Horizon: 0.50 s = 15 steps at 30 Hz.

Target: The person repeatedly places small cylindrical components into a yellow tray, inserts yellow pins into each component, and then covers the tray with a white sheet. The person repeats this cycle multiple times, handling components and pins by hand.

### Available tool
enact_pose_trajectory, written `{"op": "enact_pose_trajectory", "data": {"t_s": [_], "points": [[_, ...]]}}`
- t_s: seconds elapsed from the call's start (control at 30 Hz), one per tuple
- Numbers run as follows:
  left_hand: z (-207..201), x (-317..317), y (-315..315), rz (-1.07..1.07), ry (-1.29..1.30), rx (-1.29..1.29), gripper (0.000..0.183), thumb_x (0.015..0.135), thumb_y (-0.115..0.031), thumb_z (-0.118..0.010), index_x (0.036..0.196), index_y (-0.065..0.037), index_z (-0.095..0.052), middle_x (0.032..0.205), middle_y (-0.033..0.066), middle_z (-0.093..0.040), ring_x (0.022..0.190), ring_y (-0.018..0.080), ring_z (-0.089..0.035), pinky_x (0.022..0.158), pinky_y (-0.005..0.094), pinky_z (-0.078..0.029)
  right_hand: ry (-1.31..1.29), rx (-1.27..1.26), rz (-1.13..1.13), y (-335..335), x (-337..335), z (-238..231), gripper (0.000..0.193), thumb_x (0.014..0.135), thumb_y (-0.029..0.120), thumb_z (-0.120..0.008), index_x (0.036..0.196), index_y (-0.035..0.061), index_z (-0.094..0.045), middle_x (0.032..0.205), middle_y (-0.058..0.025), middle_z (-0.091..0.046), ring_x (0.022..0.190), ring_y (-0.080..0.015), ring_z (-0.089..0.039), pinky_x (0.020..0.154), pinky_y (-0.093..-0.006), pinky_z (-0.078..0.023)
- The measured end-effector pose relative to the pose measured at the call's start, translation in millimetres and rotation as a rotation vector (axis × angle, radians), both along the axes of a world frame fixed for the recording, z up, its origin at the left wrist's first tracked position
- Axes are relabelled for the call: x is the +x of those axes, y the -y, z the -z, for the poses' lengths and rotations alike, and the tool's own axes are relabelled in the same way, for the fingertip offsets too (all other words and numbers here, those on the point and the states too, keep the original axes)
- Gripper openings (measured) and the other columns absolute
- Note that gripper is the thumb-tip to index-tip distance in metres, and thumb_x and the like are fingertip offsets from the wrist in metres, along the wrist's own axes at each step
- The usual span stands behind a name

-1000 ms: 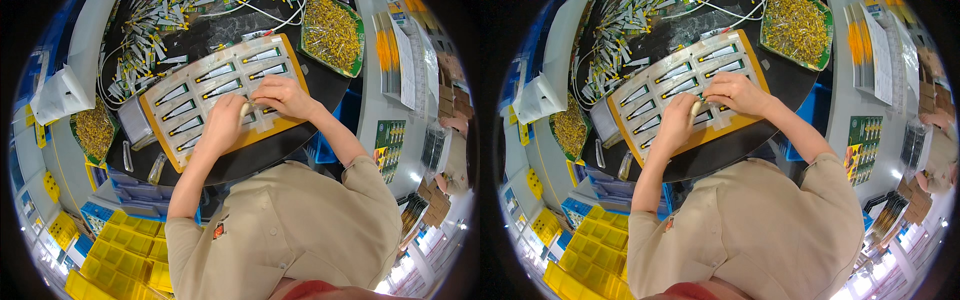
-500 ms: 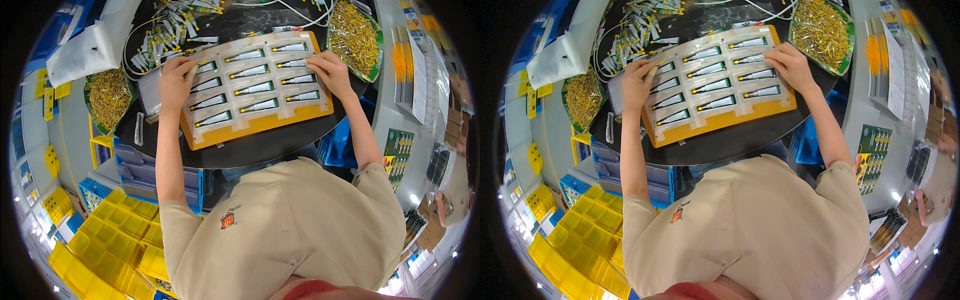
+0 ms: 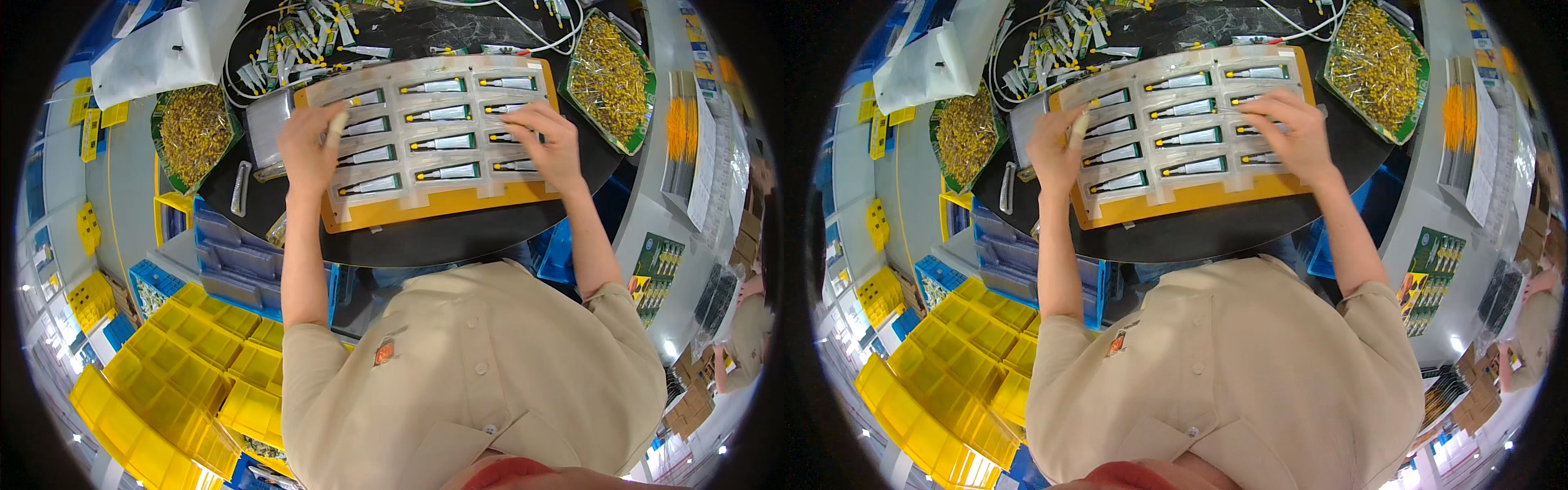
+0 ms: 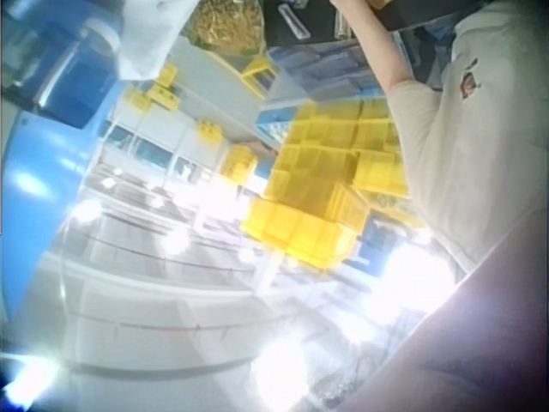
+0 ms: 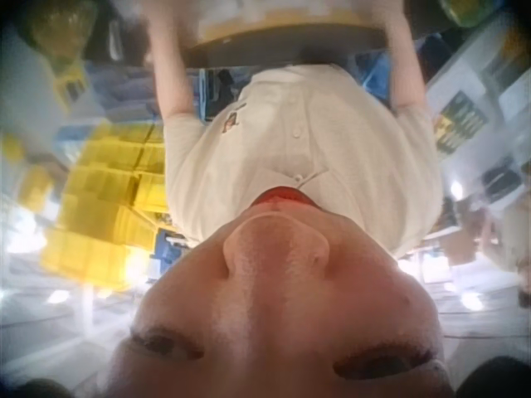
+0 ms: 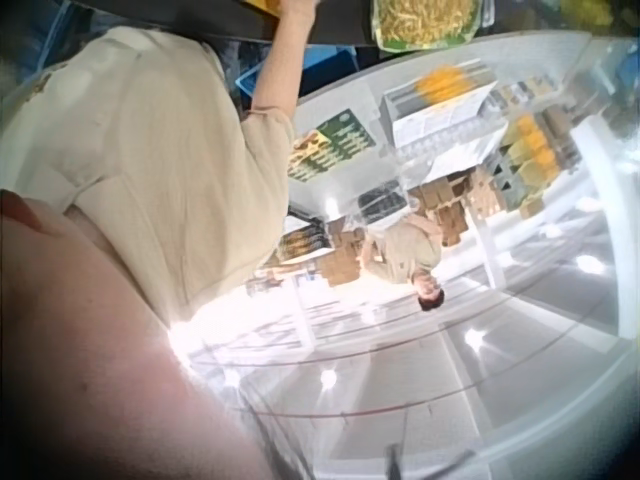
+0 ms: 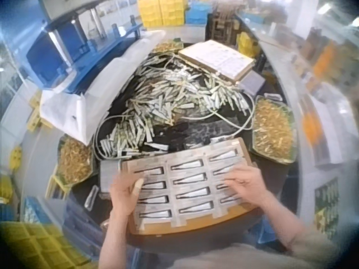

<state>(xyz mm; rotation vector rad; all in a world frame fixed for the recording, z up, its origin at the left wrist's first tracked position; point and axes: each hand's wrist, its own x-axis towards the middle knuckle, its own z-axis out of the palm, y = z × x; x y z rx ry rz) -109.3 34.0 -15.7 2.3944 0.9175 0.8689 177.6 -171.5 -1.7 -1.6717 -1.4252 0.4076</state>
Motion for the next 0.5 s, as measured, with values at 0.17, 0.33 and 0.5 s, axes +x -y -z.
{"op": "enact_pose_trajectory", "data": {"t_s": [0.17, 0.33, 0.5], "points": [[-7.5, -31.6, 61.9, 0.143, 0.016, -0.131, 0.020, 0.078, -0.004, -0.074, 0.097, -0.009, -0.076, 0.089, 0.0073, -0.069, 0.085, 0.0287, -0.063, 0.076, 0.0384, -0.050, 0.056, 0.199, -0.162, -93.4, -68.3, 23.2, 0.011, 0.086, 0.007, -0.072, 0.096, 0.0029, -0.074, 0.087, -0.0070, -0.066, 0.079, -0.0232, -0.062, 0.070, -0.0333, -0.050], [7.4, -49.4, 82.6, 0.125, -0.066, -0.078, 0.028, 0.072, -0.004, -0.077, 0.098, -0.012, -0.077, 0.093, 0.0025, -0.068, 0.091, 0.0249, -0.061, 0.079, 0.0372, -0.048, 0.315, 0.286, -0.208, -151.8, -87.6, 45.6, 0.015, 0.083, 0.010, -0.073, 0.097, 0.0049, -0.075, 0.087, -0.0065, -0.065, 0.082, -0.0257, -0.061, 0.072, -0.0363, -0.051], [14.4, -51.4, 84.6, 0.075, -0.053, -0.071, 0.028, 0.071, -0.006, -0.077, 0.098, -0.014, -0.078, 0.096, 0.0008, -0.068, 0.092, 0.0235, -0.060, 0.079, 0.0365, -0.047, 0.237, 0.297, -0.216, -138.1, -88.7, 43.7, 0.016, 0.081, 0.010, -0.074, 0.096, 0.0061, -0.076, 0.085, -0.0060, -0.064, 0.082, -0.0258, -0.060, 0.071, -0.0356, -0.050]]}}
